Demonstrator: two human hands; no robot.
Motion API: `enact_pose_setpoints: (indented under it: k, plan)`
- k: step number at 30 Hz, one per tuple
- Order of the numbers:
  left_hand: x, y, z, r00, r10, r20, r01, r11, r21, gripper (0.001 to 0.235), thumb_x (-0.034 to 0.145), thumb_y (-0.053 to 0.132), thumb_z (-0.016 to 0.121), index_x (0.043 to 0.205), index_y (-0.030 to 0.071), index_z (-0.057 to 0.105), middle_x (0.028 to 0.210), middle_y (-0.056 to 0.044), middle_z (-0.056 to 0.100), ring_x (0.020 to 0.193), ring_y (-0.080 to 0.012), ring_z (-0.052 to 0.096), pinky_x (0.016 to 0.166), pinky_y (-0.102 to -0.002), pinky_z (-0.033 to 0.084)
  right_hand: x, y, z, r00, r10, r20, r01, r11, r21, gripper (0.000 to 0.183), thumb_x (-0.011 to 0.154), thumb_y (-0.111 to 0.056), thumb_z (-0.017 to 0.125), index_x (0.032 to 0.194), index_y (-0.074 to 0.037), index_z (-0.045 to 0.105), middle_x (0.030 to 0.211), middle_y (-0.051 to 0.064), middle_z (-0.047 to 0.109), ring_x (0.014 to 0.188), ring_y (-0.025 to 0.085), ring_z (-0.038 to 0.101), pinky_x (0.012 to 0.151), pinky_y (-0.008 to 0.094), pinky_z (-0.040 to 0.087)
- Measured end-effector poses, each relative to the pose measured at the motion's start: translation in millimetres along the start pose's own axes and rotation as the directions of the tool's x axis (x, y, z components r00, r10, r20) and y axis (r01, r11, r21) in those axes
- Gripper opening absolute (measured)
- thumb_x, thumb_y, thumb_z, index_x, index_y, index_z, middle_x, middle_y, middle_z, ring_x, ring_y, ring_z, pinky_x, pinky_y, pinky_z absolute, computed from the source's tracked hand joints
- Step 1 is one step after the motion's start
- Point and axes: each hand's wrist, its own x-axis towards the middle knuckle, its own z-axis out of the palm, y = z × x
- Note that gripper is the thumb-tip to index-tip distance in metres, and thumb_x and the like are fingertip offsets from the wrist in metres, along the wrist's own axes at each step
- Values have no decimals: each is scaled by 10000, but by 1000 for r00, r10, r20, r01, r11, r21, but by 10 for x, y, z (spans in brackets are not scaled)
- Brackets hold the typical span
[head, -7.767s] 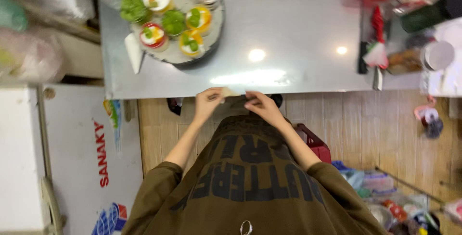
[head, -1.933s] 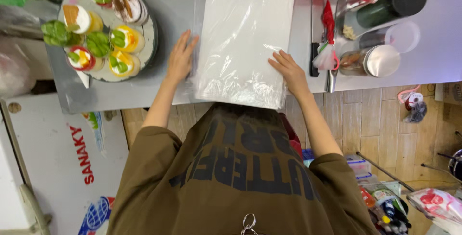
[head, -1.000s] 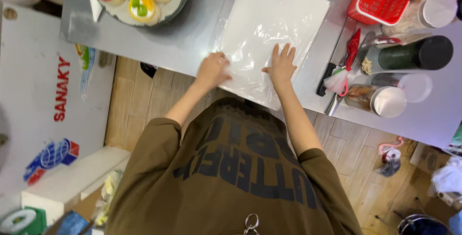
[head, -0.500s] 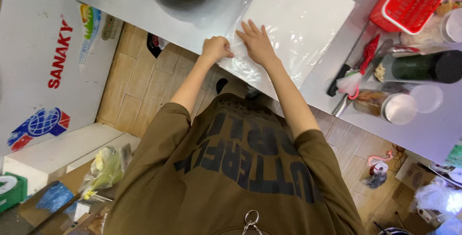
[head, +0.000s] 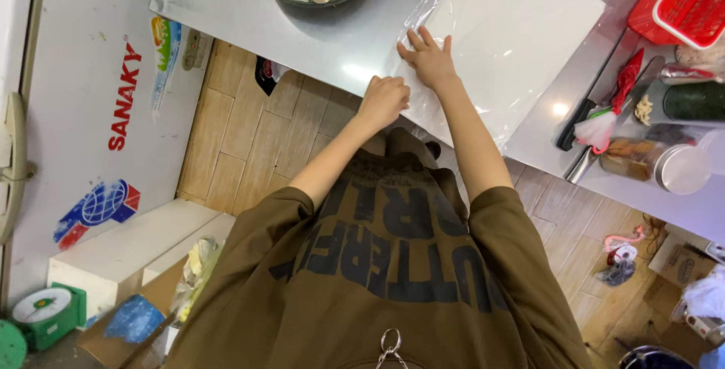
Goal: The person wipes a stainless steel countertop with a cloth, then unpacks flat-packed white cardboard boxes from a plastic bag. They fold the boxes into shape and place them on the counter.
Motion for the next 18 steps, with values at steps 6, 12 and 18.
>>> enact_pose_setpoints:
  k: [6,12,18]
  plan:
    - [170,-205,78,925,-205,319,297,914,-276,491,773,373,816,1050,52,568,966,-111,728,865,-308,718,754,-432,544,64,150,-52,995,-10,96,-6,987,160,577,990,-26,544,1491,-313,535,1692,6,279,1581,252,136,1187,738,79]
    - [725,-200,459,810,-298,505,345,939,2,438,823,493,813,966,80,778,975,-115,766,955,-310,726,837,-431,549,56,267,-133,991,-53,124,21,968,249,741,843,36,640,1520,-224,487,1660,16,314,1571,243,159,1208,701,72]
    - [655,-76,503,910,-247,332,271,962,-26,317,828,306,807,999,71,681,902,-139,754,883,-352,715,740,-486,543,-16,210,-72,998,-66,21,60,977,205,788,801,16,742,1515,-226,514,1665,7,333,1571,231,185,1218,697,106]
